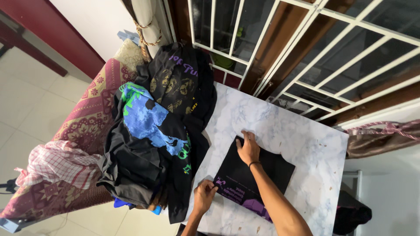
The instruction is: The person folds a black t-shirt on a marble-patterned table. They smooth the fabric, fold the sleeves inward, fold the bottom up, and then fold the shirt in half. Finally, they place the folded shirt into an open suitcase.
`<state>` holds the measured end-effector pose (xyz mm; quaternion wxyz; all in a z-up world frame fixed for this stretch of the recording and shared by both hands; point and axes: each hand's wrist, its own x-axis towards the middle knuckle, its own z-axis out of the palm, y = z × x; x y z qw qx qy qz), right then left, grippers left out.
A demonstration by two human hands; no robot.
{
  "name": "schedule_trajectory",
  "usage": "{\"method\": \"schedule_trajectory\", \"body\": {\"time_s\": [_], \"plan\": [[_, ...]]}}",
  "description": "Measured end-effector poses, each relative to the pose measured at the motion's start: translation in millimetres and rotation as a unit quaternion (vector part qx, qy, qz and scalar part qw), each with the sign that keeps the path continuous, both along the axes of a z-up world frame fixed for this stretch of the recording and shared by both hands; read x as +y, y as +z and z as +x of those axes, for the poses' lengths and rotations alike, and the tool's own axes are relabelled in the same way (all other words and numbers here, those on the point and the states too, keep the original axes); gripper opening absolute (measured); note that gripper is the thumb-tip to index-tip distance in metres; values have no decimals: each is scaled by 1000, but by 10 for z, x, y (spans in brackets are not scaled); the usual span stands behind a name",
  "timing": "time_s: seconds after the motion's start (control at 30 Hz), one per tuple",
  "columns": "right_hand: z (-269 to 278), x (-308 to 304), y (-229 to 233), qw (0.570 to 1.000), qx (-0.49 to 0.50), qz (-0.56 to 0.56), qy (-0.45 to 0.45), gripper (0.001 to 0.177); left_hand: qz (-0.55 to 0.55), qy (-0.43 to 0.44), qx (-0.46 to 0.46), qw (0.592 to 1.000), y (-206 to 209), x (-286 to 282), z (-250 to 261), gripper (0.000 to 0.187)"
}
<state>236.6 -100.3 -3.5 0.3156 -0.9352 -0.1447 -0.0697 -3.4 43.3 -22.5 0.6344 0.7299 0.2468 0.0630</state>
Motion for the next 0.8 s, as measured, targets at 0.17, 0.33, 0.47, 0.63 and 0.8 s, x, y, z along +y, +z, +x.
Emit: {"method": "schedule_trajectory", "body": {"time_s": [0.17,0.33,0.47,0.63,0.8], "plan": [[313,-63,-94,984,178,-2,19,22,78,-9,-43,996,111,8,-8,22],[359,-50,-7,977,211,-14,-31,21,86,-49,5,995,212,59,56,12],[337,7,25,983,173,-36,-40,24,129,-61,-15,990,228,47,76,9],[299,75,-55,988,117,-78,-62,27,193,-63,37,978,186,-4,121,12],[213,3,-153,995,44,78,-42,21,198,-40,161,966,280,-64,224,24]]}}
